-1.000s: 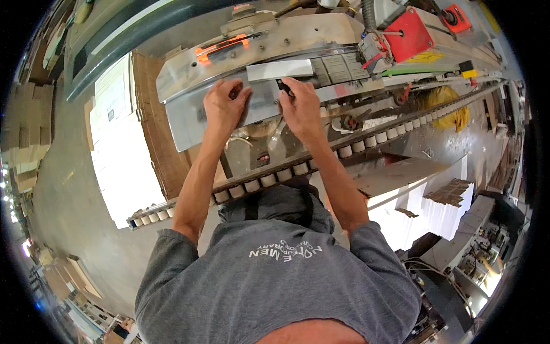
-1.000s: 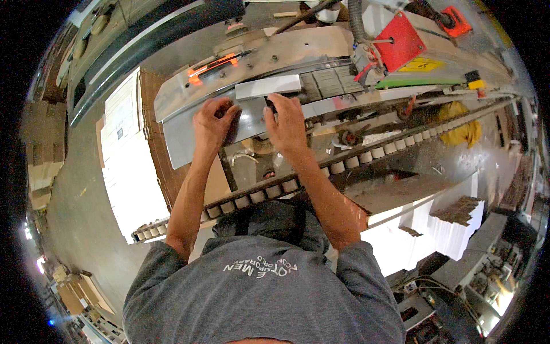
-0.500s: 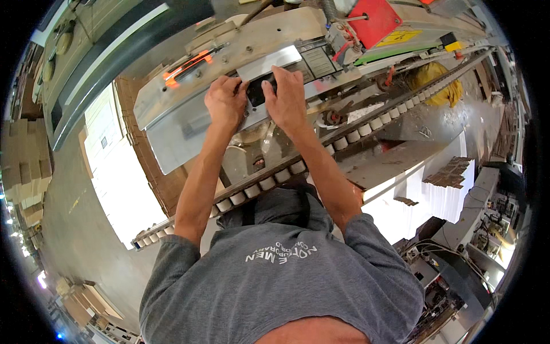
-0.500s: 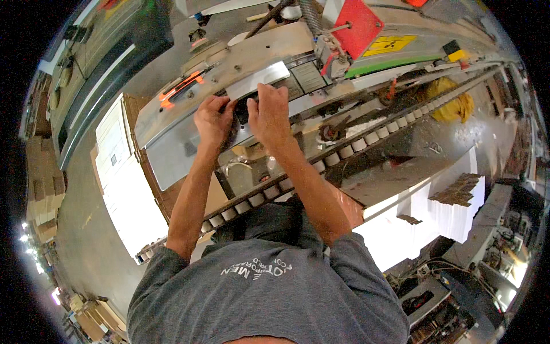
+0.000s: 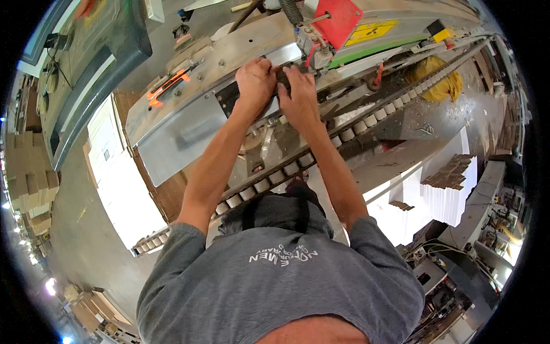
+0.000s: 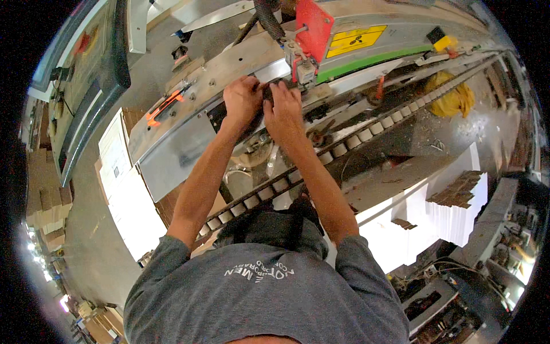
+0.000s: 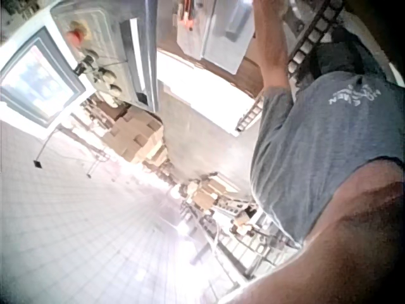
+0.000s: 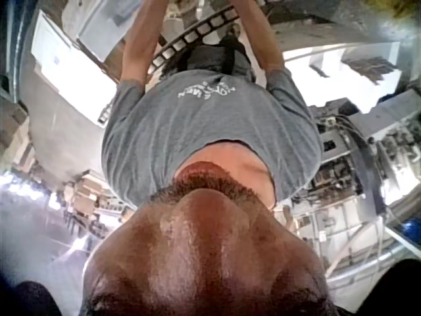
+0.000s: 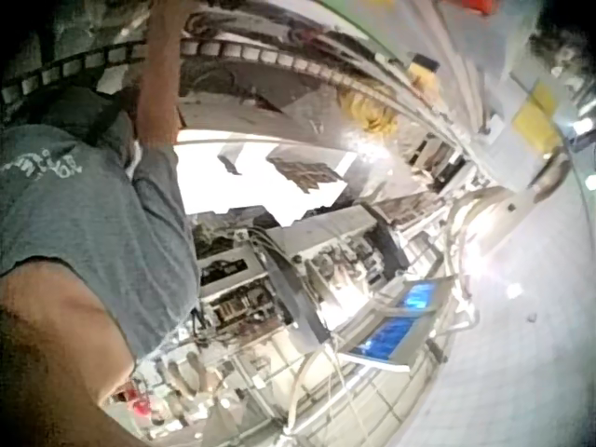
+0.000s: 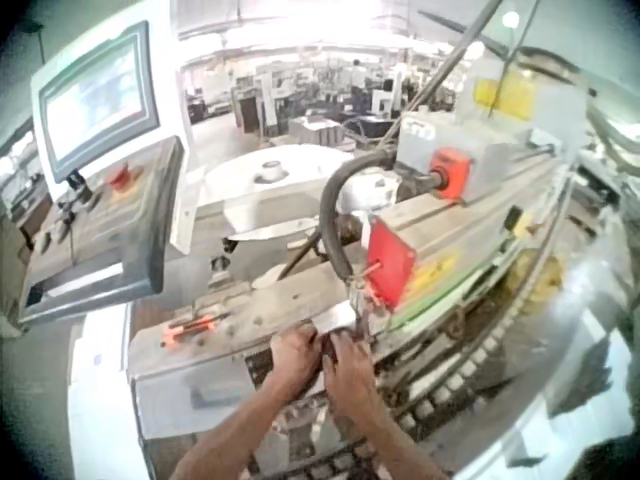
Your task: The person takes small white rectangular wooden blocks from a stack and feeds them one by one into an industrial wood-processing machine, using their hands to align and push each block into the entry slot.
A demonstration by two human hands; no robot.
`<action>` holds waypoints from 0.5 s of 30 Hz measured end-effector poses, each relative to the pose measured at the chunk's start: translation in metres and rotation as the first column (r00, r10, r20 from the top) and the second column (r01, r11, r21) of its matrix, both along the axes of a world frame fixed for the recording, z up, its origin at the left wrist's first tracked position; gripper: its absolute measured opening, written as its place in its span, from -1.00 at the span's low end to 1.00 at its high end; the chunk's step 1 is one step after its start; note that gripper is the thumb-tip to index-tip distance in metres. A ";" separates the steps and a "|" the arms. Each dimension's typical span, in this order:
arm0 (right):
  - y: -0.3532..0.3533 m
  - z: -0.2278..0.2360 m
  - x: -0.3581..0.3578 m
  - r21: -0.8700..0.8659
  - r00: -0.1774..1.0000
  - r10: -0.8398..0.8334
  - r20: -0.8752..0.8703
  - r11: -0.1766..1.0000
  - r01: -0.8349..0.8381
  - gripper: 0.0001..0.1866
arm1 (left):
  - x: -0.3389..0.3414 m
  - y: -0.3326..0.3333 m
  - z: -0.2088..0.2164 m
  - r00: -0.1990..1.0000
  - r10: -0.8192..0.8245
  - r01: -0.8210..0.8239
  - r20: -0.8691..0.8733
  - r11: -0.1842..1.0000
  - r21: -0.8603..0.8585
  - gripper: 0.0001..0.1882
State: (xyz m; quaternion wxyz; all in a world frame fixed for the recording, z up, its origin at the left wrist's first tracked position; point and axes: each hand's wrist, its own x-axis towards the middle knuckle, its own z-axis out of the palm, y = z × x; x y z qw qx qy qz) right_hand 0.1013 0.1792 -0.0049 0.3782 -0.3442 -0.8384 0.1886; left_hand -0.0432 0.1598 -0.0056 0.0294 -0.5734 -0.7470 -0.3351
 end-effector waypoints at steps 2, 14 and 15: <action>-0.017 0.005 0.021 -0.024 0.999 0.027 -0.021 0.999 -0.027 -0.54 | 0.010 0.015 -0.002 1.000 -0.008 0.009 0.014 1.000 -0.017 -0.77; -0.142 0.063 0.336 -0.050 0.677 -0.639 0.366 0.713 0.699 -0.48 | -0.006 -0.066 0.033 0.968 -0.176 0.158 0.180 0.981 0.109 -0.80; -0.148 0.067 0.374 0.031 0.622 -0.637 0.456 0.710 0.704 -0.46 | 0.000 -0.079 0.025 0.923 -0.137 0.118 0.359 0.990 0.073 -0.83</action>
